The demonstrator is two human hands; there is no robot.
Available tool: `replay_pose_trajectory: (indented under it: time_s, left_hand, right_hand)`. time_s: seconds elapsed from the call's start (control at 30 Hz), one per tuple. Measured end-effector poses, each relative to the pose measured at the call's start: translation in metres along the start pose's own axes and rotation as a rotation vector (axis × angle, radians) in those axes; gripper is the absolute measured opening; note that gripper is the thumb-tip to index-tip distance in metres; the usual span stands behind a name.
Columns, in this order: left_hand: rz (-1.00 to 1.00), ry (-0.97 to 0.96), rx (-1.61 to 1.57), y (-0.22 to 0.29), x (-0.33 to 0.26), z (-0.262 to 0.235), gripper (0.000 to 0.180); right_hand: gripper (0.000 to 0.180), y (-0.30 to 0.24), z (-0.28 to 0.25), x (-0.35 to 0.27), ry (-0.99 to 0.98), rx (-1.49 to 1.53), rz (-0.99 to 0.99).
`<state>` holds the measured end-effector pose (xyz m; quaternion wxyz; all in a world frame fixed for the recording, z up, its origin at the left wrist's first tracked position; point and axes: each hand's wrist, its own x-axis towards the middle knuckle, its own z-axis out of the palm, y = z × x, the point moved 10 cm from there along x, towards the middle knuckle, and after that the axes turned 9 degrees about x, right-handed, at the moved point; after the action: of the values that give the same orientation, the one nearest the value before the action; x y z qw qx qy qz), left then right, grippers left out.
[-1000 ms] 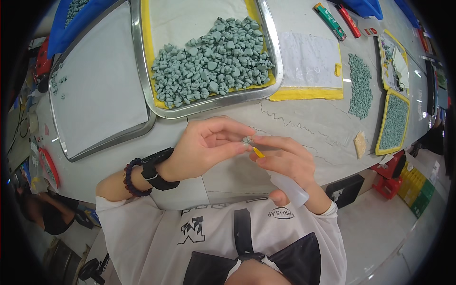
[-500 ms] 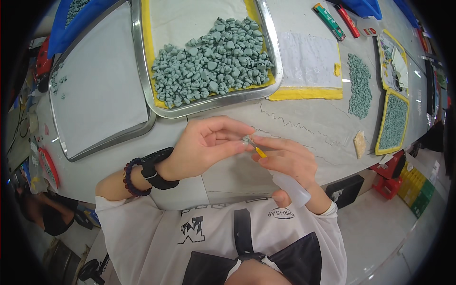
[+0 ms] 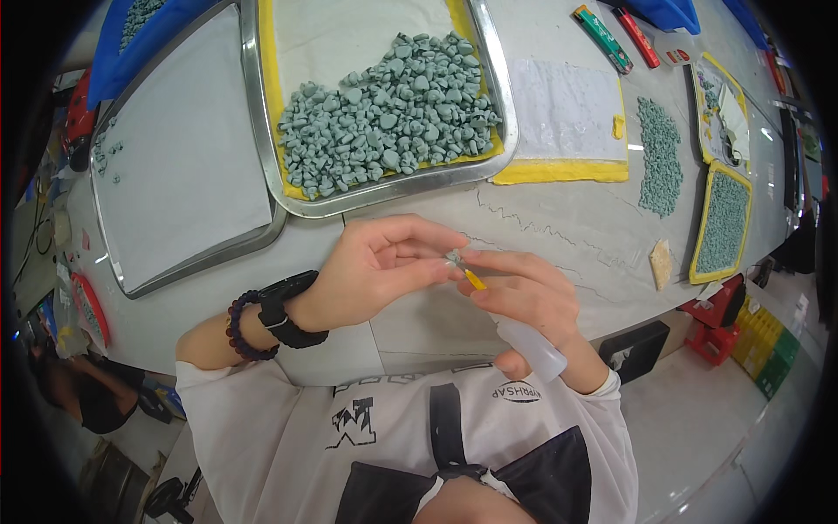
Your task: Assembling small green plastic components on a factory assembly line using glue.
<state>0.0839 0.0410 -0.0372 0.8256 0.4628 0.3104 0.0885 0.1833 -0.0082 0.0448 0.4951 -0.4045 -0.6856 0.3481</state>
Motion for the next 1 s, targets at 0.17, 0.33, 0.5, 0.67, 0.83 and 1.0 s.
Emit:
replay_pose_trajectory:
  time_s: [0.17,0.33,0.5,0.67,0.83,1.0]
  left_hand:
    - [0.016,-0.010,0.002,0.000,0.000,0.001,0.029]
    - [0.017,-0.008,0.009,0.000,-0.001,0.002,0.029]
    - [-0.011,-0.002,0.008,-0.002,0.001,0.001,0.029]
    - [-0.010,0.031,0.055,-0.001,0.000,-0.002,0.028]
    - [0.000,0.042,0.073,-0.004,0.000,-0.007,0.028]
    - [-0.021,0.026,0.086,-0.005,0.001,-0.005,0.027]
  right_hand:
    - [0.054,0.002,0.001,0.000,-0.002,-0.010,0.007]
    - [0.054,0.000,0.000,0.000,-0.004,-0.019,-0.002]
    - [0.038,-0.002,-0.014,-0.002,0.017,-0.093,-0.005]
    - [0.032,0.023,-0.039,0.002,-0.037,-0.591,0.081]
    - [0.036,0.004,-0.080,-0.004,0.109,-0.846,0.160]
    - [0.013,0.016,-0.246,-0.030,0.557,-1.109,0.302]
